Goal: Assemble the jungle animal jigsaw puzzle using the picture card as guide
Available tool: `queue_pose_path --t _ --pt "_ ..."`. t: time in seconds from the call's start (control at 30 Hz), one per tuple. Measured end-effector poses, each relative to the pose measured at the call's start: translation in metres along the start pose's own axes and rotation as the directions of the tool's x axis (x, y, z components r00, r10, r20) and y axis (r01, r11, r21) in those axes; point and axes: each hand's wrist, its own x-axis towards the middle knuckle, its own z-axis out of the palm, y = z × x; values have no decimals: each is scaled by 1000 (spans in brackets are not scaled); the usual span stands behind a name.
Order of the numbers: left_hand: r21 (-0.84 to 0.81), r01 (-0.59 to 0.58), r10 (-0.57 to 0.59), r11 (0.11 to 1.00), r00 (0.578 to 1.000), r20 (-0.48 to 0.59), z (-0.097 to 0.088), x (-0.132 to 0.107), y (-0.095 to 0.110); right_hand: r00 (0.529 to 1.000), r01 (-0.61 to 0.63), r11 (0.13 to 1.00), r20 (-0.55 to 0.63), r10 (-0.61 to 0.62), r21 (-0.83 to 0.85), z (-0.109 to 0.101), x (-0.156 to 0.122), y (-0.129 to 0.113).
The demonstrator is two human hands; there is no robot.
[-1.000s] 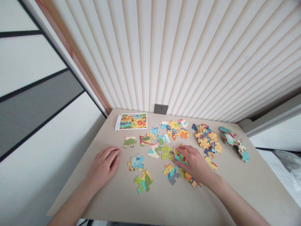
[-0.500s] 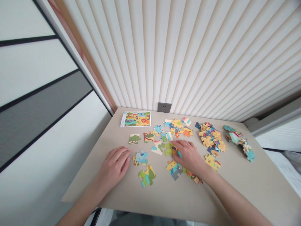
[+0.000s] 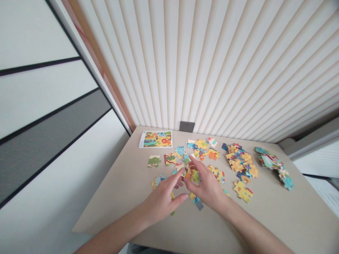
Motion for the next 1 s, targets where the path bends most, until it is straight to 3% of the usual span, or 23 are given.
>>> queue_pose_path --t 0.13,0.3,0.53,0.8,1.0 --pt "-60 28 -30 998 999 -34 9 5 -1 995 82 995 59 -78 -64 3 -7 -12" --pt "-72 78 -83 994 995 -64 7 -6 -10 969 203 978 154 -195 -38 4 -13 -19" --pt "-99 96 -110 990 983 -147 6 -23 -20 953 224 973 198 -230 51 10 -15 -20" --pt "-250 172 -211 953 967 -141 -1 -29 -17 966 178 977 170 -196 114 15 -10 -22" --pt "-331 224 -310 917 921 -236 -21 -41 -31 992 115 988 35 -119 102 20 1 -14"
